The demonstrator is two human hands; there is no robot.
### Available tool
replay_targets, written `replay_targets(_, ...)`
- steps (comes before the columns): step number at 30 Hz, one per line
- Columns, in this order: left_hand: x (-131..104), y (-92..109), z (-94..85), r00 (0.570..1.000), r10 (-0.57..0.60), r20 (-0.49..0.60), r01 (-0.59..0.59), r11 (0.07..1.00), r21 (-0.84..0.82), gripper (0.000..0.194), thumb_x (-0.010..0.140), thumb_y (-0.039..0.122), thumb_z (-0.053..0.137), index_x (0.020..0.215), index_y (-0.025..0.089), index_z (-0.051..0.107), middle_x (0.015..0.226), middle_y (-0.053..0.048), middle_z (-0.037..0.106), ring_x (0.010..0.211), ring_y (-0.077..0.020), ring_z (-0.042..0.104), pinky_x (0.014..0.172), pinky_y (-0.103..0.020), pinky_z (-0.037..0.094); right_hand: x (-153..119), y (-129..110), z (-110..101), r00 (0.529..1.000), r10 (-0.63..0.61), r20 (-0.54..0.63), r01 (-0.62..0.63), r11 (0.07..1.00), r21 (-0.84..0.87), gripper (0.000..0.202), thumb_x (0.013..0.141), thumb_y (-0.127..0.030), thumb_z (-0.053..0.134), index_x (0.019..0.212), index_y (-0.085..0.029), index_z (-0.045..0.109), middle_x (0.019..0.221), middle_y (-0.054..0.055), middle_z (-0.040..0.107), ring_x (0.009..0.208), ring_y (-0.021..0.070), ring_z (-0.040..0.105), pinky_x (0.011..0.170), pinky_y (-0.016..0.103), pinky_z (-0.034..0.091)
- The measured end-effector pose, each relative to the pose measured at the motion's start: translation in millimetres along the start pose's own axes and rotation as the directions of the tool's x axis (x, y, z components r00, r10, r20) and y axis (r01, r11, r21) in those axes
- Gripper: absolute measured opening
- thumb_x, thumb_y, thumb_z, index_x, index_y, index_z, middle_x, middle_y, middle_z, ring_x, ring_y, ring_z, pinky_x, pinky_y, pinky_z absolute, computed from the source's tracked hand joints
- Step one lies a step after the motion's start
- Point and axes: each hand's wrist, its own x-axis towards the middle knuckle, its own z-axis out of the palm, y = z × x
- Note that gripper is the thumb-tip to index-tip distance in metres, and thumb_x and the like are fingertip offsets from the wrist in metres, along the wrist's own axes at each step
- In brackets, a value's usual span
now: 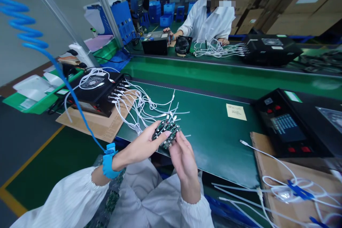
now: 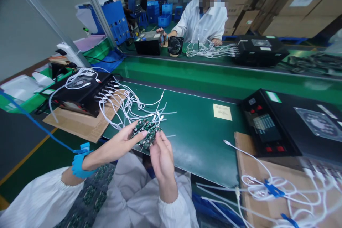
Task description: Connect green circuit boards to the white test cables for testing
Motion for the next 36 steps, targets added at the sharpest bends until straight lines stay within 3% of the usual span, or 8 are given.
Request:
replay_targets(4,-1.6,1.2,-6.9,0.998,-0.045,-0.05,0.049,0.995,0.087,0.057,0.093,0.056,0.065,0.139,0.023,0.063,0.142,-0.011,0.065,0.146,-0.0349,0.048,0.124,-0.052,0.038,-1.8,-3.2,1.9,1.0,0.021,0.015,-0.021,1.0,-0.012,0.027,0.082,-0.034,0.085,0.105,-0.023,0.078,0.117,0.006,0.077,0.114,0.0217,0.069,0.11,0.042,0.052)
replay_targets(6,-2.2,2.9,-9.1,0.999,-0.012,-0.042,0.017,0.993,0.115,0.057,0.093,0.054,0.065,0.14,0.022,0.062,0.143,-0.012,0.064,0.146,-0.0346,0.048,0.125,-0.053,0.037,-2.7,-3.6,3.4,1.0,0.028,0.013,-0.028,1.0,-0.012,0.026,0.082,-0.034,0.085,0.104,-0.023,0.078,0.116,0.006,0.077,0.113,0.0219,0.069,0.11,0.042,0.053)
replay_targets(12,-4.6,-0.9,-4.3,0.999,0.043,-0.006,-0.04,0.975,0.218,0.052,0.1,0.05,0.055,0.145,0.023,0.056,0.148,-0.01,0.06,0.143,-0.0304,0.051,0.124,-0.047,0.039,-2.8,3.1,4.1,0.999,0.021,-0.03,-0.02,1.0,0.006,0.026,0.078,-0.034,0.088,0.1,-0.023,0.079,0.112,0.005,0.078,0.109,0.0189,0.07,0.112,0.038,0.051)
replay_targets(17,-7.0,-4.9,2.4,0.99,0.141,0.014,-0.138,0.94,0.313,0.041,0.105,0.045,0.046,0.137,0.023,0.058,0.144,-0.01,0.059,0.137,-0.0237,0.052,0.123,-0.04,0.038,-0.9,6.6,2.6,0.999,-0.002,-0.049,0.003,1.0,0.013,0.028,0.079,-0.034,0.087,0.103,-0.022,0.079,0.114,0.004,0.077,0.113,0.0174,0.068,0.114,0.036,0.049)
replay_targets(21,-7.8,2.7,-0.8,0.995,0.073,0.066,-0.09,0.945,0.314,0.04,0.107,0.043,0.037,0.135,0.024,0.059,0.135,-0.009,0.061,0.129,-0.0219,0.056,0.12,-0.038,0.042,-0.1,5.1,2.3,0.999,0.011,-0.05,-0.01,1.0,0.003,0.028,0.078,-0.033,0.087,0.102,-0.022,0.078,0.113,0.005,0.077,0.112,0.0198,0.068,0.114,0.041,0.049)
replay_targets(27,-9.0,5.1,-5.0,0.996,0.017,0.09,-0.049,0.931,0.362,0.041,0.107,0.044,0.037,0.137,0.024,0.056,0.142,-0.01,0.057,0.142,-0.0257,0.047,0.125,-0.044,0.034,-1.7,6.0,4.5,0.999,0.03,-0.042,-0.03,1.0,0.007,0.025,0.078,-0.032,0.085,0.1,-0.022,0.077,0.112,0.005,0.077,0.113,0.0211,0.068,0.114,0.043,0.048)
replay_targets(32,-12.4,5.3,0.3,0.997,0.042,0.063,-0.058,0.954,0.295,0.042,0.108,0.047,0.032,0.137,0.025,0.053,0.136,-0.01,0.06,0.133,-0.024,0.053,0.119,-0.041,0.04,-3.4,7.7,5.6,0.999,0.007,-0.048,-0.006,1.0,0.019,0.021,0.08,-0.033,0.084,0.098,-0.024,0.076,0.111,0.004,0.077,0.114,0.0177,0.066,0.115,0.035,0.046)
replay_targets(36,-11.3,2.8,5.1,0.995,0.021,0.097,-0.047,0.961,0.272,0.047,0.105,0.051,0.045,0.144,0.025,0.048,0.146,-0.011,0.054,0.14,-0.0266,0.049,0.121,-0.044,0.039,-4.7,8.7,6.5,0.995,-0.031,-0.091,0.03,0.999,-0.015,0.02,0.081,-0.034,0.082,0.098,-0.025,0.075,0.113,0.004,0.075,0.12,0.0195,0.065,0.114,0.037,0.047)
